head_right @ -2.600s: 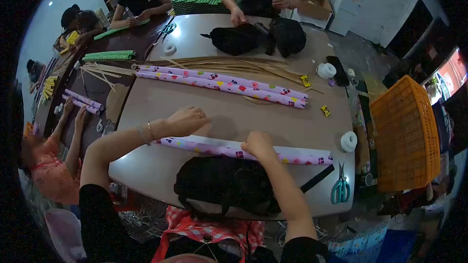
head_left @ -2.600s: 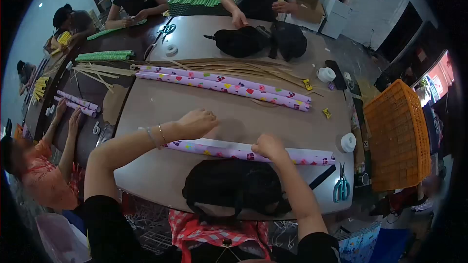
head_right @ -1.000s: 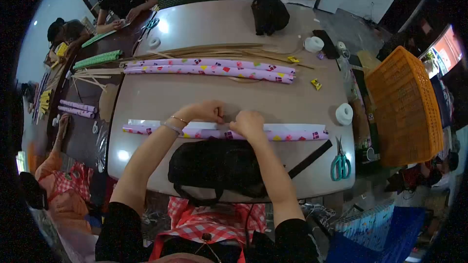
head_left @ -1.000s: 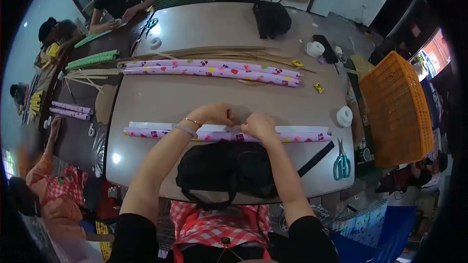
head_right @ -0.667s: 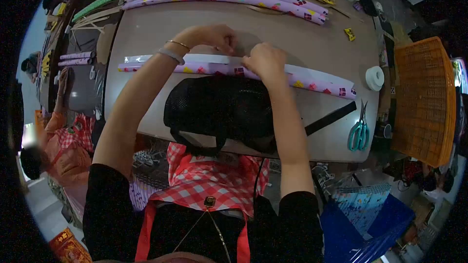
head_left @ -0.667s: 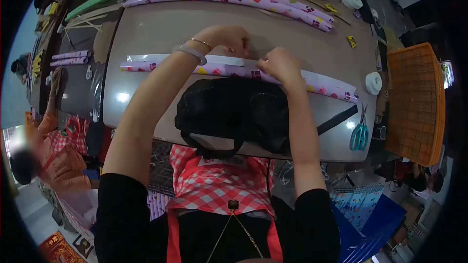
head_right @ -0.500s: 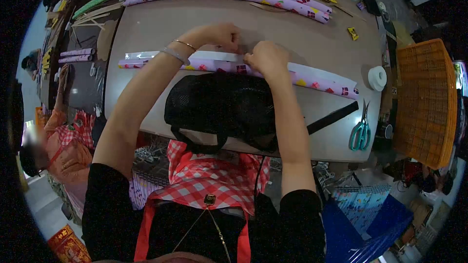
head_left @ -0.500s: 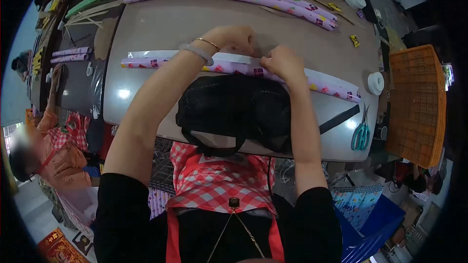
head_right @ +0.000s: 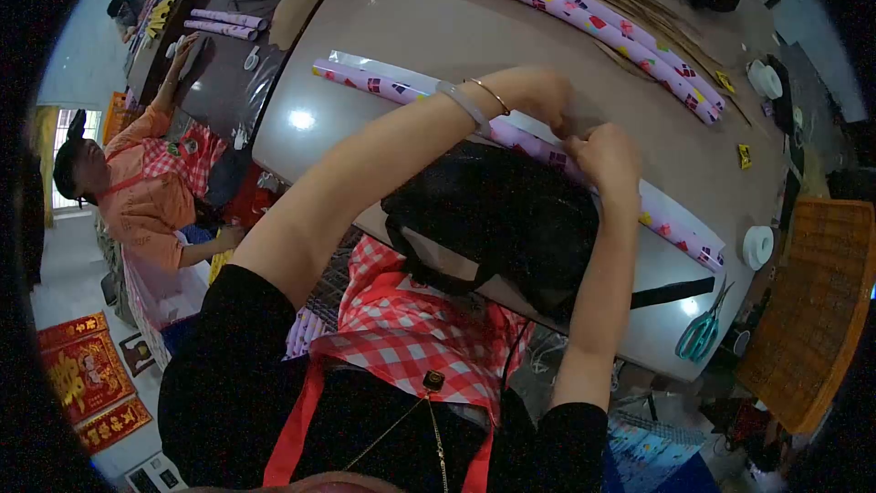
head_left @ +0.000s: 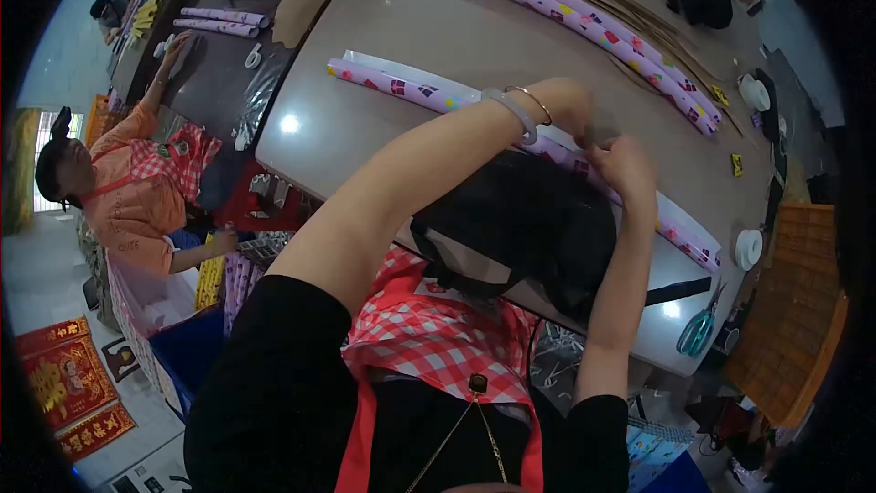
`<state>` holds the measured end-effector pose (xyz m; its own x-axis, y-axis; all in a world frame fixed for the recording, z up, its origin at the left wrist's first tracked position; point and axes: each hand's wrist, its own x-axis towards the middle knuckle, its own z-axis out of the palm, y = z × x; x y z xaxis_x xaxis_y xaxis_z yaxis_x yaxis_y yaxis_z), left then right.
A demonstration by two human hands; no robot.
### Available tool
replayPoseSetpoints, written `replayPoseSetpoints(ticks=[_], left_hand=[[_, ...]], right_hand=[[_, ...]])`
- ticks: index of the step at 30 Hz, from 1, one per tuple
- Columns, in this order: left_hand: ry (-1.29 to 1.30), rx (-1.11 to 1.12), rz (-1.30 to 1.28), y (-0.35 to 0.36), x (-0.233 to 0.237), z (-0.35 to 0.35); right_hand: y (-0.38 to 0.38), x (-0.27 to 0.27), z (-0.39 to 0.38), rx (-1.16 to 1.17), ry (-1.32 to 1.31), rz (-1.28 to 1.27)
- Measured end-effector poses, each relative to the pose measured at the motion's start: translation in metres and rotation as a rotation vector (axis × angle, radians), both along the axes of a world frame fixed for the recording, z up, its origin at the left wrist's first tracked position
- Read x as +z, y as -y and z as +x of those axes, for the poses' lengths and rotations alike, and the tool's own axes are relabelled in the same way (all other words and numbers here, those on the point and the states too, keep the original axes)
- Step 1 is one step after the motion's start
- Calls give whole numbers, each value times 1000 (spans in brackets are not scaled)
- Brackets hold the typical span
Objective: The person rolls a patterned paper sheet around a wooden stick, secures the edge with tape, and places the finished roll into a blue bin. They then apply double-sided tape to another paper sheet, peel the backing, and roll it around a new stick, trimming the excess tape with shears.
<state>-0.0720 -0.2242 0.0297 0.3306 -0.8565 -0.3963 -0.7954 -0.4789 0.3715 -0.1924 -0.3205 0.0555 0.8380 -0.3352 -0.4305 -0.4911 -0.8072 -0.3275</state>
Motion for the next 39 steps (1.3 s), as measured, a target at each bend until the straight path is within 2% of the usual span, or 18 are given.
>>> replayPoseSetpoints(ticks=[2, 6, 8, 12, 14, 15, 17, 19, 21, 22, 23, 26, 28, 30, 37, 39], left_hand=[[20, 98, -70, 2, -24, 5], [7, 39, 78, 6, -19, 4], [-70, 135, 93, -1, 0, -1], [-70, 210, 32, -3, -3, -5], [3, 226, 157, 6, -15, 2], [84, 125, 95, 8, -45, 13], [5, 205, 124, 3, -12, 0], [76, 247, -47, -2, -26, 3], [115, 125, -260, -4, -60, 16], [67, 206, -203, -10, -21, 0], [57, 196, -211, -9, -13, 0], [-10, 133, -137, -9, -4, -1], [-87, 236, -27, -11, 4, -4], [-112, 234, -51, -14, 6, -5], [-135, 261, -186, -22, 5, -8], [-128, 272, -138, -19, 10, -9]], right_hand=[[0, 0, 0, -5, 2, -7], [4, -10, -2, 19, 35, -51], [4, -11, -1, 30, 61, -40], [2, -10, -1, 20, 24, -23], [5, -9, -1, 0, 22, -47], [4, -7, 0, 11, -15, -30], [9, -5, 3, 66, -49, -10], [16, -7, 4, 82, -64, -19], [21, -11, 5, 140, -24, 69], [22, -8, 4, 124, -33, 58], [23, -4, 3, 159, -19, 45], [28, 10, -5, 150, 2, 33], [34, 16, -14, 107, 9, 30], [47, 21, -26, 64, 62, 176], [89, 37, -77, -48, -3, 133], [104, 39, -92, -26, 90, 167]])
